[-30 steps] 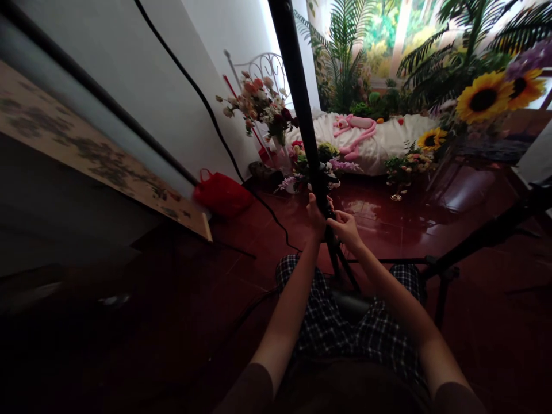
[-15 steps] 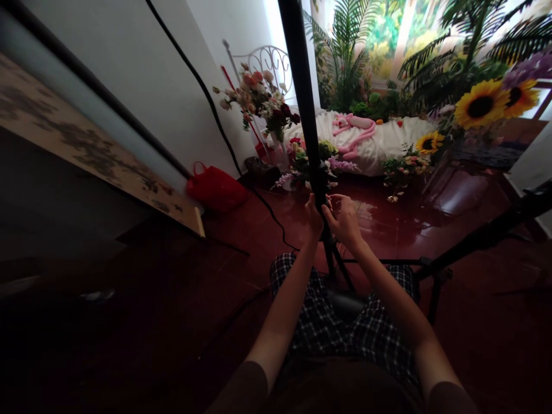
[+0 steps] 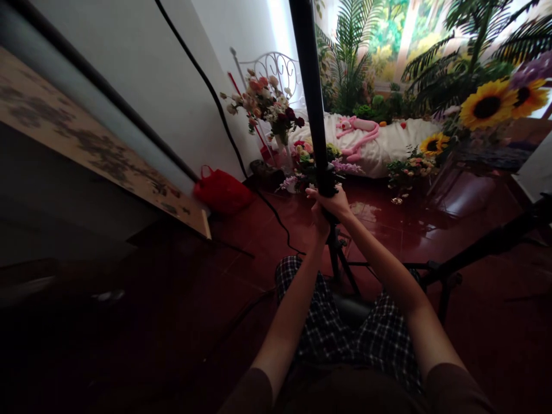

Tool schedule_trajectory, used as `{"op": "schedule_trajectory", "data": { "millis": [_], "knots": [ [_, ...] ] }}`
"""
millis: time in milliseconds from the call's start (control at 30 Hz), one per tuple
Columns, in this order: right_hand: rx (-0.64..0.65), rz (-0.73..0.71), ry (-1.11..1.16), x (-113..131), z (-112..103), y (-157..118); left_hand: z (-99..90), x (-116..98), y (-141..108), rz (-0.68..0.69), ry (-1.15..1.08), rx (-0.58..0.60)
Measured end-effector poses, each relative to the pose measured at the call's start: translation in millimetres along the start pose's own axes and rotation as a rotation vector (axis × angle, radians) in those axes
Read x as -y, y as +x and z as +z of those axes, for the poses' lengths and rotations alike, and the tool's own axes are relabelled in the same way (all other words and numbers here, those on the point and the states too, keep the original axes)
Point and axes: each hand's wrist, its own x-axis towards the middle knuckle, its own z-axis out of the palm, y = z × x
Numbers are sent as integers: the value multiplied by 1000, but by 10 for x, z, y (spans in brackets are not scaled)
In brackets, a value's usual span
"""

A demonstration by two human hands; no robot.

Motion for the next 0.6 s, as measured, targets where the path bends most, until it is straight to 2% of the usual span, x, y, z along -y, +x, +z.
{"op": "schedule_trajectory", "data": {
  "millis": [100, 233, 333, 467, 600],
  "knots": [
    [34, 22, 139, 82, 25, 73, 14, -53, -30, 48, -12, -4],
    [-38, 51, 204, 203, 54, 90, 7, -112, -47, 34, -1, 29],
    [-28, 54, 209, 329, 45, 124, -6, -141, -74, -6, 23, 55],
    [-41, -19, 230, 524, 0, 270, -20, -140, -131, -66, 19, 160],
    [-10, -163, 259, 647, -49, 413, -15, -114, -146, -55, 1, 165]
  ]
}}
